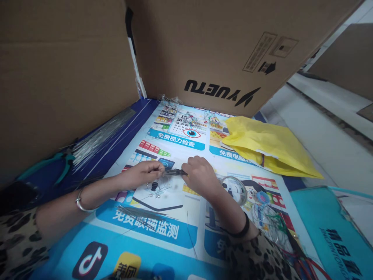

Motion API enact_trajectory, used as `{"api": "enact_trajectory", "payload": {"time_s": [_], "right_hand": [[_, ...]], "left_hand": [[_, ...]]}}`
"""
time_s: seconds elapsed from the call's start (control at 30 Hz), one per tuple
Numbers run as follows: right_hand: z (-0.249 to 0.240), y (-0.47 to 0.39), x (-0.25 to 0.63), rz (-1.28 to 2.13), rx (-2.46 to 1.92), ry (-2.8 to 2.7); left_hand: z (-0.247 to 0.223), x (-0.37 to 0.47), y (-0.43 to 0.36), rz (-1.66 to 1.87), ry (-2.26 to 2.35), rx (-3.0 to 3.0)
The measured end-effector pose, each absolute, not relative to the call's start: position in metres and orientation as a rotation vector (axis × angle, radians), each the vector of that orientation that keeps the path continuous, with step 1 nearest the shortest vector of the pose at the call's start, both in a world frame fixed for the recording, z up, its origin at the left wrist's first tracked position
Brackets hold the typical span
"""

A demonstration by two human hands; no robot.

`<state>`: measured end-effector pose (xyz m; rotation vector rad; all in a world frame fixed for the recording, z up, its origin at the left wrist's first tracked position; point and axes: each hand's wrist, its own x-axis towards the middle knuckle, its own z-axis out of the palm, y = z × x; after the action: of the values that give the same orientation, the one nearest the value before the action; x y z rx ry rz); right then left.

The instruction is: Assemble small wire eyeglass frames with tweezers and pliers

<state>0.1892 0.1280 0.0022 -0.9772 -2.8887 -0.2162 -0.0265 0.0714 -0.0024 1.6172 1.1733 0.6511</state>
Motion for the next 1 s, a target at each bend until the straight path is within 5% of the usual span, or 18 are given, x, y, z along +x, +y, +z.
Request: {"api": "enact_trajectory", "payload": {"time_s": [0.53,1.0], "right_hand": [[0.018,0.120,0.188,-0.630,-0.823,-2.809],[0.030,0.111,0.183,-0.603,-0.922,-2.891]], "left_hand": [[-0.007,-0.027,0.073,0.613,1.134,1.703],[-0.004,-0.028,0.074,0.586,1.075,1.722]]}}
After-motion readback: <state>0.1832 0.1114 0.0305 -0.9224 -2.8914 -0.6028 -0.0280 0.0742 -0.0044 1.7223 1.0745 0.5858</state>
